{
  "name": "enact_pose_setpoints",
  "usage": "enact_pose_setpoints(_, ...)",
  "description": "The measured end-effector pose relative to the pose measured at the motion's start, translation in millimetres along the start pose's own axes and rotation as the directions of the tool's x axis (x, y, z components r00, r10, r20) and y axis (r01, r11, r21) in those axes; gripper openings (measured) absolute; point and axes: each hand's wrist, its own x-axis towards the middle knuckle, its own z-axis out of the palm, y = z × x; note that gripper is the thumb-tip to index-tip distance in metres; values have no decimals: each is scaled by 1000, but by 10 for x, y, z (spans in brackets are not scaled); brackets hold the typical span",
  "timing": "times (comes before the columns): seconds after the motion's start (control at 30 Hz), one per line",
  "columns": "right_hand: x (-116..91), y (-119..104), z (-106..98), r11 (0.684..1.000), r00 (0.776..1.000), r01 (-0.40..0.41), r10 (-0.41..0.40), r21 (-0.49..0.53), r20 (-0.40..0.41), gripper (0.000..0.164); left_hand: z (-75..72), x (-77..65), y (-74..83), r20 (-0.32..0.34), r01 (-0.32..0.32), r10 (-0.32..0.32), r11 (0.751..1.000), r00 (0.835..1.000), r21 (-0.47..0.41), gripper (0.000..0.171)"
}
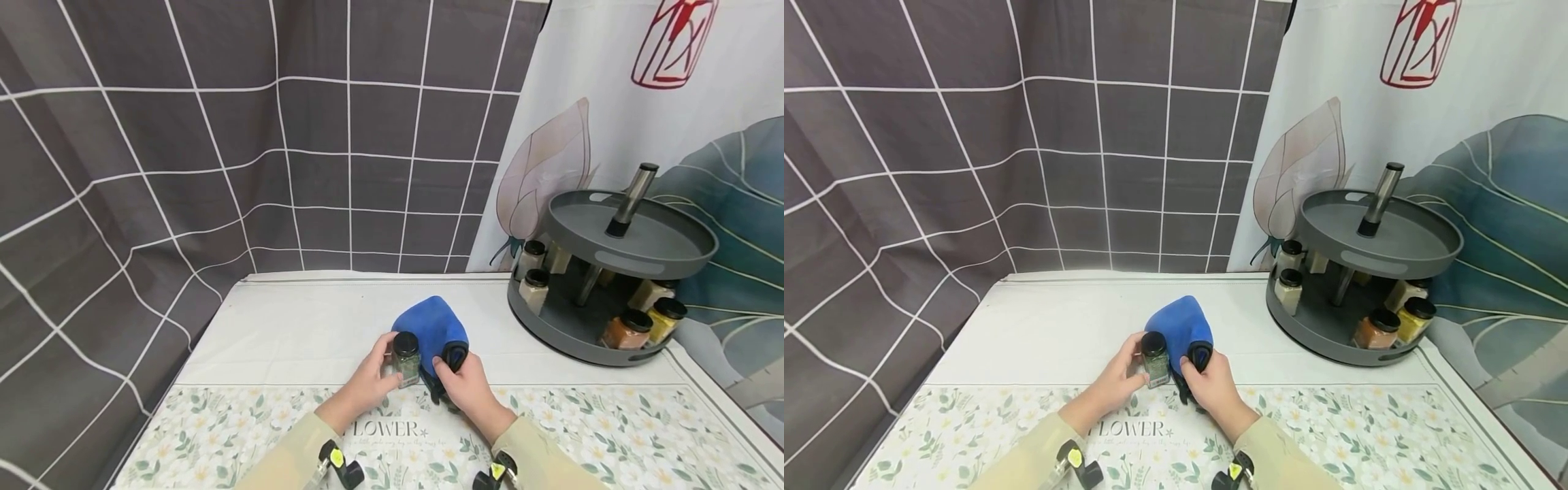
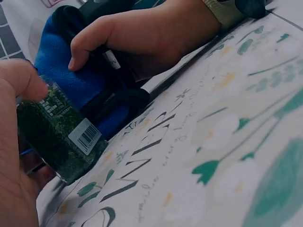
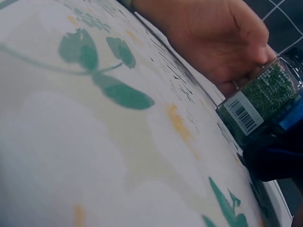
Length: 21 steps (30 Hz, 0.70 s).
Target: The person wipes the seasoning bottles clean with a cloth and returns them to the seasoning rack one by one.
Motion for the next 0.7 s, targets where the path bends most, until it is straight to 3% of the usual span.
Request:
enact_pose_setpoints(0.07, -9, 4, 3, 1000, 1000, -4, 4, 19, 10, 8, -6, 2, 1, 2, -13, 13, 1000, 1000, -23, 65)
enact_pose_setpoints(0.5, -20, -3, 8, 998, 997, -17, 13, 55, 79, 12, -23, 9, 7, 51, -8, 3, 995, 999, 96, 69)
enact_pose_setpoints(0.6, -27, 2, 5, 997, 998, 43, -46, 64, 47, 7, -26, 3, 7, 50, -7, 1, 992, 999, 129, 69)
enact_pose_setpoints(0.7, -44, -5, 2, 982, 988, 154, -150, 113, -48, 8, -27, -3, 5, 52, -11, 2, 984, 999, 175, 68)
